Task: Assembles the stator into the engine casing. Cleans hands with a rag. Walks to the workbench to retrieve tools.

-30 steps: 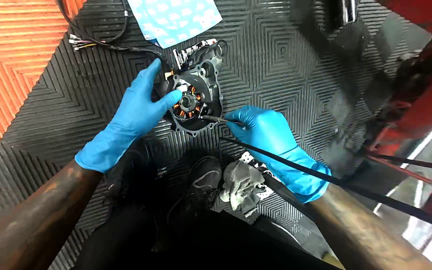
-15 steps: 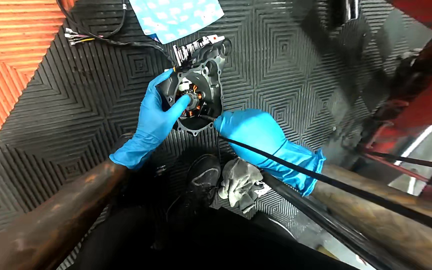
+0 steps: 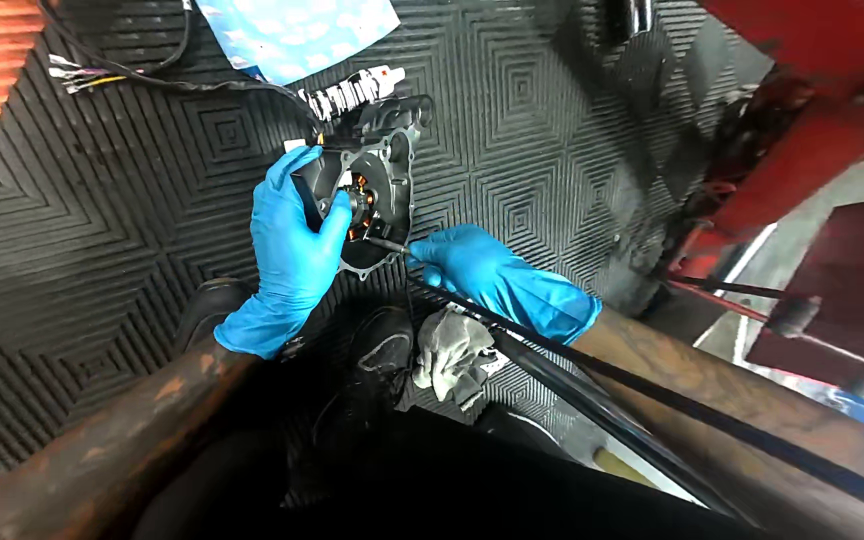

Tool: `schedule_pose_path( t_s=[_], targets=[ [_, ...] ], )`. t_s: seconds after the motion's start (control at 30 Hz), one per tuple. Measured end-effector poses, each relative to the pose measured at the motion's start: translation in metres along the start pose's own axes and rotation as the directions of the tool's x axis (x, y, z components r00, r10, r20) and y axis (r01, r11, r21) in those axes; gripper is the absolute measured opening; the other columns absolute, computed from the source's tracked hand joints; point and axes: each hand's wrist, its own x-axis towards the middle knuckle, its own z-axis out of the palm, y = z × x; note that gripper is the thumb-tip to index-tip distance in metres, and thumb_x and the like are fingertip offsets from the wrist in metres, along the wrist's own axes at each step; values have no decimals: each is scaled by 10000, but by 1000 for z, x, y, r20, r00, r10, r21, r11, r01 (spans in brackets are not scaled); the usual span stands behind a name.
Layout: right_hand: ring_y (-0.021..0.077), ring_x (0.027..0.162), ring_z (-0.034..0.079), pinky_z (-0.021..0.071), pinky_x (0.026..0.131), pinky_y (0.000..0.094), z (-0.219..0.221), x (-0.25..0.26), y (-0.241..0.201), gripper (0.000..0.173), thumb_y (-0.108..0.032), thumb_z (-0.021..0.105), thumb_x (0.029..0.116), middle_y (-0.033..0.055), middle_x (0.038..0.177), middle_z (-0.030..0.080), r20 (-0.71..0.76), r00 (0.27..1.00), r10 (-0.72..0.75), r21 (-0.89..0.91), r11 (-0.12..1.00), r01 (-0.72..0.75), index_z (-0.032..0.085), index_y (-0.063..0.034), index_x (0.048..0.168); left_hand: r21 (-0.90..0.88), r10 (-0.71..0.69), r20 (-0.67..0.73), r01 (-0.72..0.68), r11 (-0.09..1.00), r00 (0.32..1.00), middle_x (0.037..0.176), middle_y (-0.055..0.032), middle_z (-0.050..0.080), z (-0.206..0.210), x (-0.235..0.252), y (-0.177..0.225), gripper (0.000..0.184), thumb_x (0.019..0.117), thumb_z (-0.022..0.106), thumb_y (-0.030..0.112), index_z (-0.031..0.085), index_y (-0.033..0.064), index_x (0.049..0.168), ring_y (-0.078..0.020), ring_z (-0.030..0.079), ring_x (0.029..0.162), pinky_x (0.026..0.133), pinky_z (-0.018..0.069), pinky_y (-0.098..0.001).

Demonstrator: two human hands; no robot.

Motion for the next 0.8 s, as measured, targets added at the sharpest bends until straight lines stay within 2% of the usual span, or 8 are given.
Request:
schedule_pose_path(
  t_s=[0.13, 0.23, 0.3, 0.43, 0.53, 0.6, 0.7, 0.8],
  targets=[
    [276, 801, 696, 553, 675, 530, 4, -7, 10, 203, -259, 702, 952, 67, 887, 704, -115, 902, -416, -594, 756, 273, 664, -133, 1106, -10, -43, -22, 43, 999, 999, 1434, -66, 591, 1, 6, -5, 511, 966, 607, 366, 587, 124, 1415, -186, 559, 1302, 1082, 454, -418],
    [301, 804, 703, 571, 626, 476, 7, 2, 34, 139, -194, 635, 984, 118, 912, 686, -44, 576, -816, -806, 370, 462, 715, -84, 1011, -1, -56, -34, 56, 998, 998, 1421, -76, 594, 1, 5, -4, 519, 962, 603, 382, 589, 124, 1413, -188, 575, 1270, 1056, 467, -425],
    [305, 736, 689, 546, 576, 460, 9, 6, 39, 187, -186, 575, 1017, 117, 817, 662, 0, 478, -878, -840, 259, 477, 702, -73, 939, 17, -77, 20, 77, 997, 997, 1473, -96, 550, -5, -1, 5, 528, 999, 586, 354, 529, 120, 1468, -222, 555, 1291, 1059, 452, -450],
    [262, 741, 694, 549, 676, 521, -3, -3, 4, 254, -298, 597, 1040, 73, 777, 701, -39, 866, -499, -640, 678, 362, 737, -116, 931, 33, -68, 23, 67, 997, 997, 1483, -100, 543, -4, -1, 9, 522, 1005, 587, 336, 523, 111, 1472, -236, 539, 1319, 1087, 432, -459],
    [121, 506, 524, 432, 498, 314, -12, 2, -15, 358, -336, 549, 1073, 12, 608, 599, 40, 993, -114, -324, 938, 121, 688, -91, 851, 43, -53, 24, 52, 998, 998, 1488, -105, 539, -3, -2, 10, 516, 1010, 582, 339, 526, 108, 1468, -246, 534, 1326, 1089, 431, -465],
    [95, 466, 503, 413, 451, 266, -12, 3, -11, 318, -343, 603, 1045, 14, 601, 606, 48, 997, -61, -181, 981, 69, 685, -75, 894, 41, -57, 25, 56, 998, 998, 1483, -109, 540, -3, -3, 10, 526, 1011, 576, 349, 515, 106, 1473, -248, 533, 1323, 1085, 430, -464],
    [204, 776, 678, 564, 705, 468, -7, -5, -1, 213, -303, 718, 971, 31, 864, 703, -12, 941, -339, -502, 816, 287, 687, -142, 1108, 43, -58, 21, 57, 997, 998, 1496, -110, 534, -4, -4, 8, 541, 1019, 578, 370, 507, 97, 1481, -251, 536, 1328, 1089, 436, -470],
    [327, 739, 684, 538, 561, 483, 5, -5, 23, 96, -74, 592, 962, 138, 846, 658, 18, 555, -832, -860, 270, 434, 686, -57, 973, 60, -59, 8, 59, 996, 998, 1487, -108, 539, -3, -5, 8, 556, 1013, 586, 396, 511, 108, 1483, -252, 542, 1316, 1072, 445, -465]
  ],
)
